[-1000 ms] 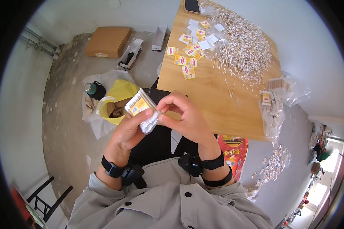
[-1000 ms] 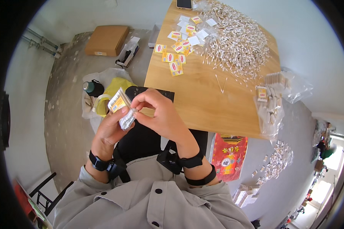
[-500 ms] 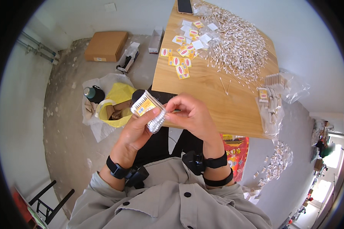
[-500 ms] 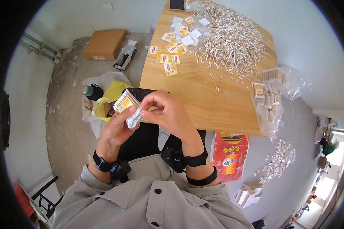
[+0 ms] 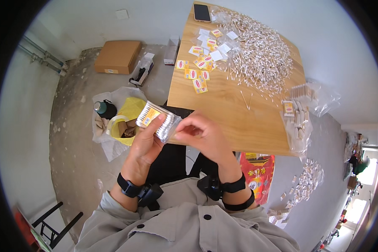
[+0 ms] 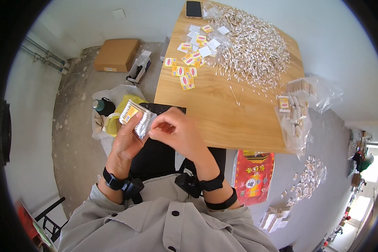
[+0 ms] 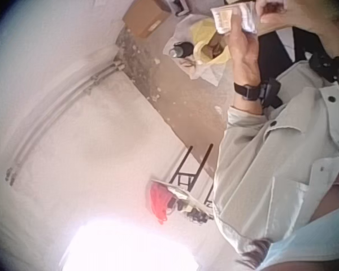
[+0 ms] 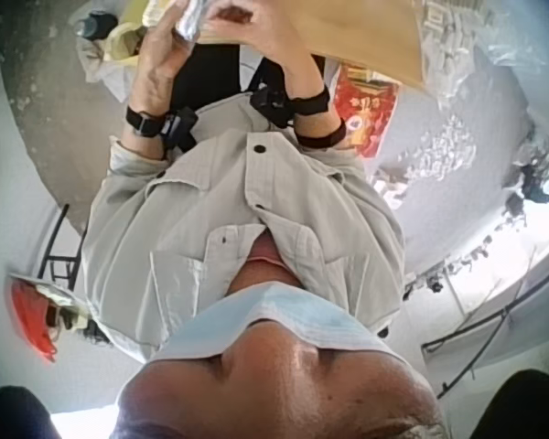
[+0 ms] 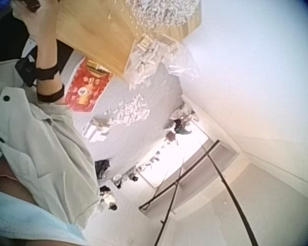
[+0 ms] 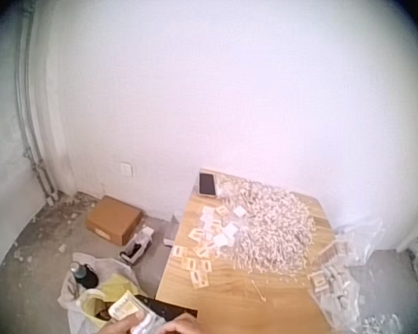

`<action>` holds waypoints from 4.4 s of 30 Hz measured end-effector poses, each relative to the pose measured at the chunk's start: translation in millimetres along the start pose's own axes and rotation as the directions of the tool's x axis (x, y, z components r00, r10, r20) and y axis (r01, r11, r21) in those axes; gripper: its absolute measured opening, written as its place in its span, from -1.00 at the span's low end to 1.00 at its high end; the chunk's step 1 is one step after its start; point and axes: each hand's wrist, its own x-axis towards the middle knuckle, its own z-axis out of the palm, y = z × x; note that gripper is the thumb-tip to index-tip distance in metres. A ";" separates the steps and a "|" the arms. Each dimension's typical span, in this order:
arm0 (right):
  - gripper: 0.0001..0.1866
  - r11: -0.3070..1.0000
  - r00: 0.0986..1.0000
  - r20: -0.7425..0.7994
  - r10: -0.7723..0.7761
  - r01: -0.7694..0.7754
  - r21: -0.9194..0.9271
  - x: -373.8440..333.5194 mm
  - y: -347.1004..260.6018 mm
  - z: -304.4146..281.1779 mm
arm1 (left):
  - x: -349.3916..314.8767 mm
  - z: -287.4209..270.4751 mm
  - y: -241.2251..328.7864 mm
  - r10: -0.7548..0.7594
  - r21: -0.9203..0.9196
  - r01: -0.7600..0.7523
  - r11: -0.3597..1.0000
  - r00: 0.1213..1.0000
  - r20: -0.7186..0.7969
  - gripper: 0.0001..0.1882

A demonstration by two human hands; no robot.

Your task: Manually packaging small cotton swabs into a plastic case and applying labels.

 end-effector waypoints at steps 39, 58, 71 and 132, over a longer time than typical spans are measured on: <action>-0.87 0.803 0.921 -0.273 -0.279 0.068 -0.593 -45.7 49.3 -56.5 | 31.2 19.7 -60.9 0.221 0.795 -0.499 0.344 0.866 0.448 -0.88; -0.93 0.908 0.926 -0.334 -0.178 0.023 -0.419 -45.1 73.4 -59.4 | 31.2 9.1 -55.6 0.288 0.806 -0.519 0.284 0.848 0.445 -0.90; -0.92 0.928 0.940 -0.307 -0.147 0.024 -0.372 -43.1 75.4 -61.6 | 33.1 8.7 -51.8 0.267 0.792 -0.576 0.203 0.811 0.521 -0.92; -0.66 0.985 0.899 -0.413 0.147 -0.095 0.143 -24.4 123.3 -25.4 | 47.6 8.9 -68.3 0.158 0.809 -0.422 0.409 0.906 0.393 -0.68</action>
